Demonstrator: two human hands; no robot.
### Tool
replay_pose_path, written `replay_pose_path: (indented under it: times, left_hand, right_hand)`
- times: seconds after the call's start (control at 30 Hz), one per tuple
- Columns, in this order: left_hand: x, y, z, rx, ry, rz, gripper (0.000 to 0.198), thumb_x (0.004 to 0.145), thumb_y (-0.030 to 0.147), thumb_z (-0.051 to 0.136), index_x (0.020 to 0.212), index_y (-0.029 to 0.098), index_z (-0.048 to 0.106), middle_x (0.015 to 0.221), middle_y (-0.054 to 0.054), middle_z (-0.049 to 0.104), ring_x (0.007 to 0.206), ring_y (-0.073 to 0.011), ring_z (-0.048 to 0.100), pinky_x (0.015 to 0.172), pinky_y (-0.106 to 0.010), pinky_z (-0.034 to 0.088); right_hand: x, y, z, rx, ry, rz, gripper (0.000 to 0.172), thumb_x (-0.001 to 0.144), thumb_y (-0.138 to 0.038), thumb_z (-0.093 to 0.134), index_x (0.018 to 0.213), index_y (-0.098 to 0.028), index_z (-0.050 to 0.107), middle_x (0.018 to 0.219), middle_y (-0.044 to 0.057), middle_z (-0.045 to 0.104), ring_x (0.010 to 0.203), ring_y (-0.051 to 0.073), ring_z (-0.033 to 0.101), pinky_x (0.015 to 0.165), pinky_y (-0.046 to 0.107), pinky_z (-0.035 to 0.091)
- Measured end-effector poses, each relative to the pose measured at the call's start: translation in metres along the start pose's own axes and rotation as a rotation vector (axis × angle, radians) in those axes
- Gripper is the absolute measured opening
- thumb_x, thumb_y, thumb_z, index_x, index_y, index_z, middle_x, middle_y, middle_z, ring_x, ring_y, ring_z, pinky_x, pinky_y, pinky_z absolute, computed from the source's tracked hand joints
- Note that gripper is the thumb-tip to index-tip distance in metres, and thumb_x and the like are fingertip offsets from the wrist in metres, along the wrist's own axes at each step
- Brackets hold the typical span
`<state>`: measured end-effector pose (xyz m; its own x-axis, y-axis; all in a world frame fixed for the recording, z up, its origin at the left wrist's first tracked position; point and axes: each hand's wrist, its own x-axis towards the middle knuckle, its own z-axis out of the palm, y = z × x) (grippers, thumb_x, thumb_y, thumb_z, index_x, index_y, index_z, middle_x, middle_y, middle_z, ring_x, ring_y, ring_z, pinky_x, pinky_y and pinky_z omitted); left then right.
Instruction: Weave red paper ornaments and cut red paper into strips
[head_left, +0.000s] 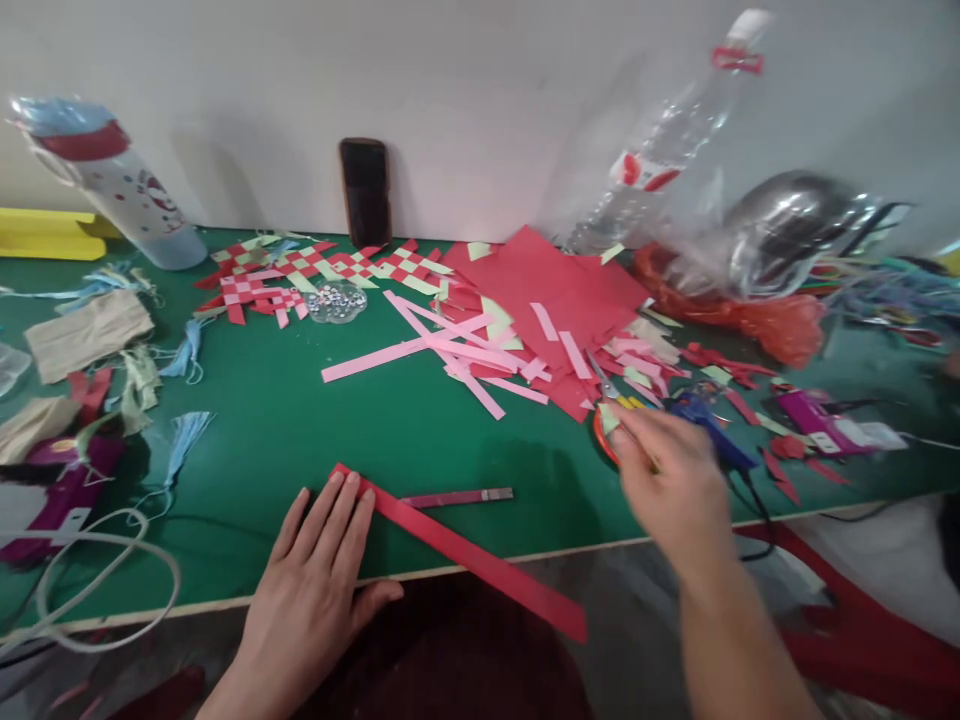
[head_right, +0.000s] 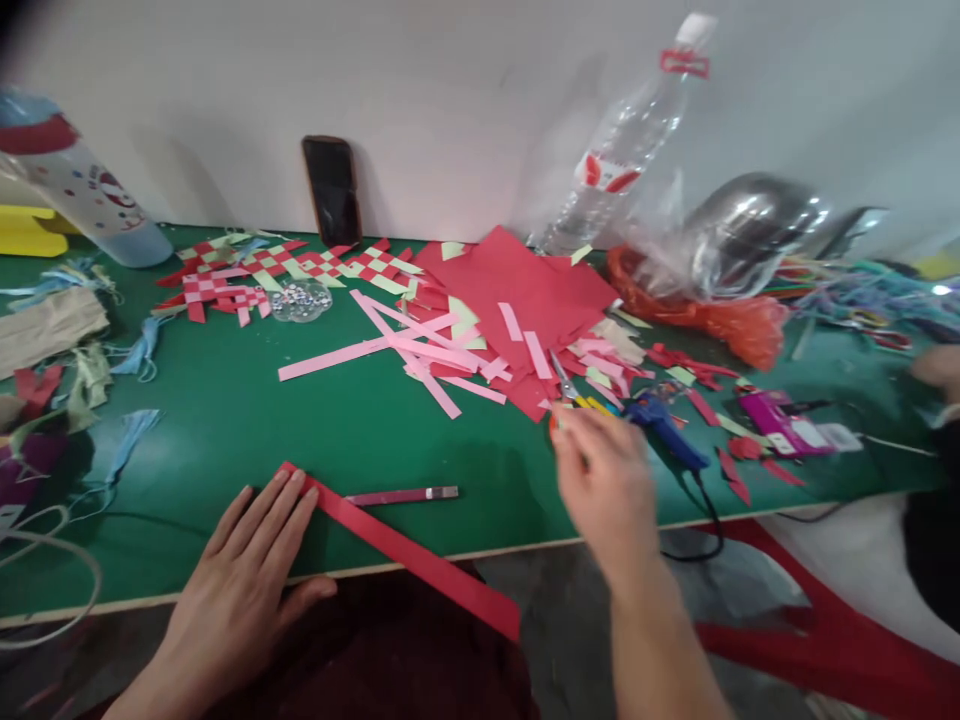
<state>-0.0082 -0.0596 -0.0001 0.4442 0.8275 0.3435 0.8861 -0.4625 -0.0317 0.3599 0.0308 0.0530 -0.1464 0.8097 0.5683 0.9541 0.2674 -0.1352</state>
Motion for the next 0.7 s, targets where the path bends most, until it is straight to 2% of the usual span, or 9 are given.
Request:
replay_pose_path:
  times: [0.03, 0.13, 0.23, 0.33, 0.47, 0.7]
  left_hand:
    - [0.0, 0.0, 0.0, 0.003, 0.005, 0.006, 0.084, 0.091, 0.064, 0.042, 0.15, 0.005, 0.03, 0.146, -0.023, 0.047, 0.135, -0.0369, 0.044, 0.114, -0.052, 0.026]
    - [0.0, 0.0, 0.001, 0.01, 0.016, 0.016, 0.085, 0.092, 0.062, 0.041, 0.152, 0.005, 0.023, 0.145, -0.023, 0.047, 0.133, -0.0375, 0.046, 0.112, -0.053, 0.028]
    - [-0.001, 0.0, 0.002, 0.006, 0.03, 0.017, 0.085, 0.093, 0.061, 0.038, 0.154, 0.006, 0.019, 0.144, -0.023, 0.048, 0.131, -0.0378, 0.048, 0.11, -0.054, 0.03]
    - [-0.002, -0.001, 0.003, -0.003, 0.035, 0.013, 0.085, 0.093, 0.062, 0.037, 0.155, 0.007, 0.017, 0.145, -0.022, 0.048, 0.132, -0.0371, 0.047, 0.11, -0.053, 0.03]
    - [-0.004, -0.001, 0.005, -0.019, 0.032, 0.01, 0.085, 0.093, 0.061, 0.039, 0.155, 0.008, 0.017, 0.146, -0.021, 0.046, 0.134, -0.0369, 0.045, 0.112, -0.053, 0.029]
    - [-0.003, -0.001, 0.004, -0.041, 0.046, 0.004, 0.082, 0.093, 0.062, 0.037, 0.155, 0.01, 0.02, 0.147, -0.02, 0.046, 0.134, -0.0355, 0.045, 0.113, -0.053, 0.028]
  right_hand:
    - [-0.001, 0.028, -0.005, -0.112, 0.044, 0.093, 0.031, 0.093, -0.025, 0.053, 0.119, -0.016, 0.066, 0.106, 0.015, 0.067, 0.102, 0.026, 0.059, 0.092, 0.04, 0.046]
    - [-0.005, 0.102, -0.015, -0.332, -0.028, 0.323, 0.041, 0.089, -0.034, 0.057, 0.119, -0.008, 0.065, 0.1, 0.02, 0.067, 0.098, 0.03, 0.059, 0.086, 0.042, 0.044]
    - [-0.011, 0.144, -0.015, -0.307, -0.157, 0.432, 0.044, 0.087, -0.041, 0.059, 0.116, -0.009, 0.066, 0.091, 0.017, 0.066, 0.086, 0.027, 0.058, 0.074, 0.04, 0.043]
    - [-0.015, 0.158, -0.008, -0.266, -0.183, 0.441, 0.034, 0.086, -0.042, 0.059, 0.102, -0.013, 0.07, 0.085, 0.014, 0.064, 0.074, 0.022, 0.056, 0.066, 0.038, 0.04]
    - [-0.02, 0.163, -0.003, -0.217, -0.148, 0.454, 0.026, 0.087, -0.036, 0.058, 0.094, -0.015, 0.071, 0.084, 0.012, 0.063, 0.072, 0.02, 0.054, 0.067, 0.037, 0.039]
    - [-0.025, 0.175, -0.019, -0.162, 0.078, 0.539, 0.03, 0.083, -0.035, 0.06, 0.1, -0.012, 0.069, 0.09, 0.017, 0.063, 0.085, 0.026, 0.056, 0.074, 0.042, 0.041]
